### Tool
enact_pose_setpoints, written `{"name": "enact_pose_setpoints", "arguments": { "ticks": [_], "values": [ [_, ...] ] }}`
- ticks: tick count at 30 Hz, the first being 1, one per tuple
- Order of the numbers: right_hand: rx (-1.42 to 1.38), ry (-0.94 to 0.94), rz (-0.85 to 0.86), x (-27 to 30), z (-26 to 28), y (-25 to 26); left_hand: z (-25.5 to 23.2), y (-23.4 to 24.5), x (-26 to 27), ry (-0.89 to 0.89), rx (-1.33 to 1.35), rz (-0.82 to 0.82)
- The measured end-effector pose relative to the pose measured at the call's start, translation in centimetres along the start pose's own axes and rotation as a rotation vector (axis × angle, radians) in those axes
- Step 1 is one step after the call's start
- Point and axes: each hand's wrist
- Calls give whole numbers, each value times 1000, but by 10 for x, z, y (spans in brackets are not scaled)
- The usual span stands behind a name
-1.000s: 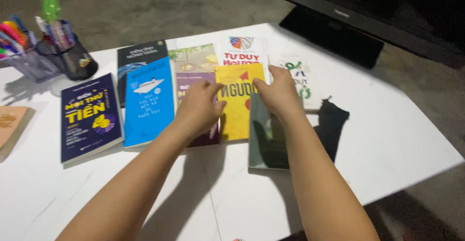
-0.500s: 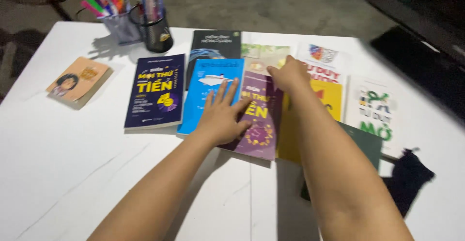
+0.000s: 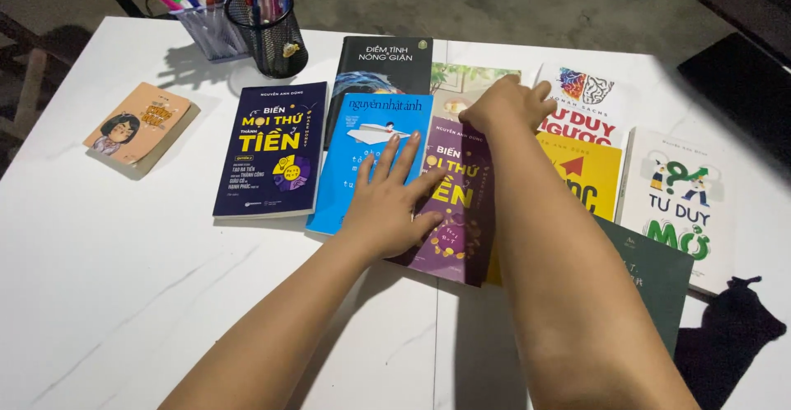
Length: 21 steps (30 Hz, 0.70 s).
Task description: The person picks up scattered books one by one and stacks them into a single pile on a desk.
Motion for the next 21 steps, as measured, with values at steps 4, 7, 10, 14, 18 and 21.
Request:
{"name": "enact_pose_setpoints", "arguments": {
  "ticks": [4, 7, 10, 14, 18, 21],
  "values": [
    [-58, -93, 24, -5, 0, 10, -1, 2, 0, -3, 1, 2],
    [-234, -165, 5, -18, -19, 3, -1, 3, 0, 5, 2, 10],
    [-438, -149, -18, -32, -34, -12, -2, 3, 1, 7, 4, 12],
    [-668, -70, -65, -38, -49, -19, -2, 4, 0, 22, 12, 32],
    [-778, -46, -181, -18, -50, -19, -3, 4, -1, 38, 9, 48],
    [-790, -25, -207, -9, -50, -8, -2, 3, -2, 44, 1, 48]
  ]
}}
Point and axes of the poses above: each hand's wrist, its own x-axis away from the middle knuckle, its own y-axis out of the back of the hand, z = x × y, and after that the axes turned 4 degrees about -z, right-handed
